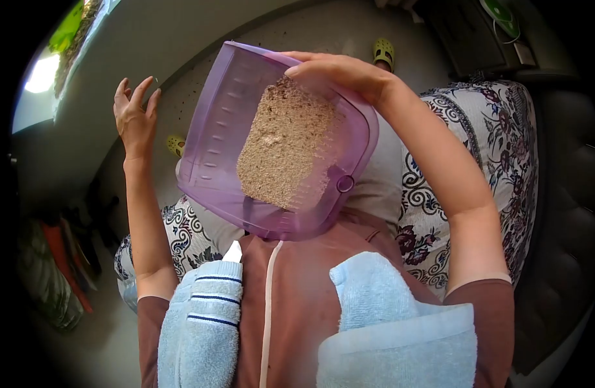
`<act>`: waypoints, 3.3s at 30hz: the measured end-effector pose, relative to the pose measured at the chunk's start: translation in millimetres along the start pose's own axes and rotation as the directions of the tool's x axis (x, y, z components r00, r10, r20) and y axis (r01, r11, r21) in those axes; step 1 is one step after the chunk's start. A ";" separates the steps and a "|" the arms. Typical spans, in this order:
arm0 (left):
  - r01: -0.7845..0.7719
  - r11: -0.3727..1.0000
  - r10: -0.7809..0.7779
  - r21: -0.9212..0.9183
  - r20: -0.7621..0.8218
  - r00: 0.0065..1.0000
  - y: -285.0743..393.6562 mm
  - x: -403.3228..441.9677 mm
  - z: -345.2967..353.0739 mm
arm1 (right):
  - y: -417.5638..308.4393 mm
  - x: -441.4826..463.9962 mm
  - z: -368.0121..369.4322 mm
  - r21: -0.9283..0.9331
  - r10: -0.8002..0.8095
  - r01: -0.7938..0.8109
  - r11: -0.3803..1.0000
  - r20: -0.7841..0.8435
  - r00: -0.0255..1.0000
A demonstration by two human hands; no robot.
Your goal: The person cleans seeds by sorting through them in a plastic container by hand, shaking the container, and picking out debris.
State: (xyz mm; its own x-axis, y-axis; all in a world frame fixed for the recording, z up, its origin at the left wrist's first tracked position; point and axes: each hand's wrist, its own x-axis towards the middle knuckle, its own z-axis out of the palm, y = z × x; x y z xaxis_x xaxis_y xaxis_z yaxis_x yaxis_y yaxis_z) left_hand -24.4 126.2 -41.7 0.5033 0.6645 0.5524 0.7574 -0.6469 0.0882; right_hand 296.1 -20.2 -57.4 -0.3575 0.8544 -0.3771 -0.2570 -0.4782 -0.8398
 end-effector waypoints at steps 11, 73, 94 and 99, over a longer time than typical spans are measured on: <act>-0.478 0.649 0.656 -0.591 0.117 0.746 135.4 -2.3 39.4 | -1.6 8.5 -2.5 -0.023 0.040 -0.038 0.999 0.054 0.998; -0.425 0.791 0.509 -0.440 0.088 0.856 94.0 -12.5 44.5 | 4.7 12.5 1.3 -0.024 0.034 -0.035 0.999 -0.033 0.999; -0.286 0.789 0.443 -0.544 0.180 0.878 95.2 -23.8 35.1 | 5.4 8.3 -0.7 0.008 0.074 -0.074 0.997 -0.051 0.996; -0.145 0.810 0.335 -0.568 0.245 0.910 89.6 -30.3 24.0 | 8.1 8.2 -1.7 0.030 0.056 -0.056 0.998 -0.028 0.998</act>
State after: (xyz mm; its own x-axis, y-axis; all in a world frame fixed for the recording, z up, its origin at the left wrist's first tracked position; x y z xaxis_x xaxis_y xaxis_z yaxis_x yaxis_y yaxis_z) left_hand 38.2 57.1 -70.4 0.8135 0.4796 0.3290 0.3041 -0.8330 0.4623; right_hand 292.6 -16.7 -68.0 -0.3458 0.8315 -0.4347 -0.2637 -0.5308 -0.8055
